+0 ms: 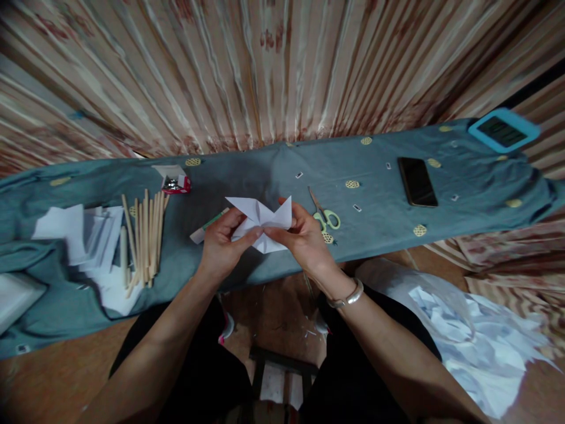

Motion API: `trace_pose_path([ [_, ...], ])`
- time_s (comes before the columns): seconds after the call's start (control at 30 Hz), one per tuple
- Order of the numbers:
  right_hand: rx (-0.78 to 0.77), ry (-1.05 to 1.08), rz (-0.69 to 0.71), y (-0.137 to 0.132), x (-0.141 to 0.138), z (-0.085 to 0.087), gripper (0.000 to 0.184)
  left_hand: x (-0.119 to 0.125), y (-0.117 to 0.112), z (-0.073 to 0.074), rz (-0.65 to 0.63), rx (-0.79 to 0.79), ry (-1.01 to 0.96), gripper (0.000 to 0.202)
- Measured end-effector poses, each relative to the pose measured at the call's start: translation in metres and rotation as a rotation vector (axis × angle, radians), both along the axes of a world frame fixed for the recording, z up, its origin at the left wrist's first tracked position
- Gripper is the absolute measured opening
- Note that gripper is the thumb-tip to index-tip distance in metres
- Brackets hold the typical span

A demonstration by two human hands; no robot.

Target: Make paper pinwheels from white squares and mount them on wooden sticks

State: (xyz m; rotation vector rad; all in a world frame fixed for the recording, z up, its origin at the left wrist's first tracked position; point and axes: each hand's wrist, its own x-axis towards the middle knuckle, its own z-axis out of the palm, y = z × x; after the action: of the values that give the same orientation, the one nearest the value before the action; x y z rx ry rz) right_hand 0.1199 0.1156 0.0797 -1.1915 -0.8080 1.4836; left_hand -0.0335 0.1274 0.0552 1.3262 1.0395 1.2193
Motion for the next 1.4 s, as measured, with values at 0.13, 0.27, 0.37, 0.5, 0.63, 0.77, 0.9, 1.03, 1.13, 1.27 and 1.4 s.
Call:
trace_pose_path([
  [0.13,0.011,-0.013,0.003,0.0007,0.0004,-0.0011,0.064,-0.0009,0.0001,0.0003,0.018,0.000,0.033,0.030],
  [0.27,0.019,-0.027,0.003,0.0006,0.0007,-0.0013,0.063,-0.0015,-0.0003,0.0013,0.025,-0.019,0.056,0.023],
  [0.37,0.009,-0.023,0.007,0.0004,0.0010,-0.0009,0.063,-0.0016,-0.0004,0.0027,0.027,-0.019,0.067,0.020],
  [0.5,0.012,-0.038,0.018,0.0005,0.0012,-0.0008,0.060,-0.0014,-0.0003,0.0039,0.023,-0.026,0.062,0.017],
  [0.63,0.003,-0.036,0.016,0.0003,0.0013,-0.0013,0.059,-0.0010,-0.0007,0.0039,0.009,-0.023,0.051,0.014],
  [0.77,0.005,-0.044,0.011,-0.0002,0.0009,-0.0014,0.061,0.0000,-0.0006,0.0020,0.013,-0.015,0.023,0.015],
  [0.9,-0.004,-0.051,0.005,-0.0004,0.0003,-0.0014,0.062,0.0008,0.0003,-0.0015,0.017,-0.024,0.011,0.017],
  [1.03,0.015,-0.079,0.013,-0.0002,0.0010,-0.0015,0.059,0.0007,0.0003,-0.0044,0.010,-0.051,-0.014,0.020],
  [1.13,0.032,-0.106,0.028,0.0001,0.0022,-0.0015,0.058,-0.0001,-0.0002,-0.0044,0.005,-0.034,-0.002,0.017],
  [1.27,0.054,-0.126,0.036,0.0003,0.0032,-0.0023,0.058,-0.0015,-0.0001,-0.0026,-0.006,0.007,0.017,0.011],
  [1.4,0.070,-0.147,0.042,0.0000,0.0038,-0.0041,0.058,-0.0021,0.0003,-0.0018,-0.015,0.046,0.023,0.007],
])
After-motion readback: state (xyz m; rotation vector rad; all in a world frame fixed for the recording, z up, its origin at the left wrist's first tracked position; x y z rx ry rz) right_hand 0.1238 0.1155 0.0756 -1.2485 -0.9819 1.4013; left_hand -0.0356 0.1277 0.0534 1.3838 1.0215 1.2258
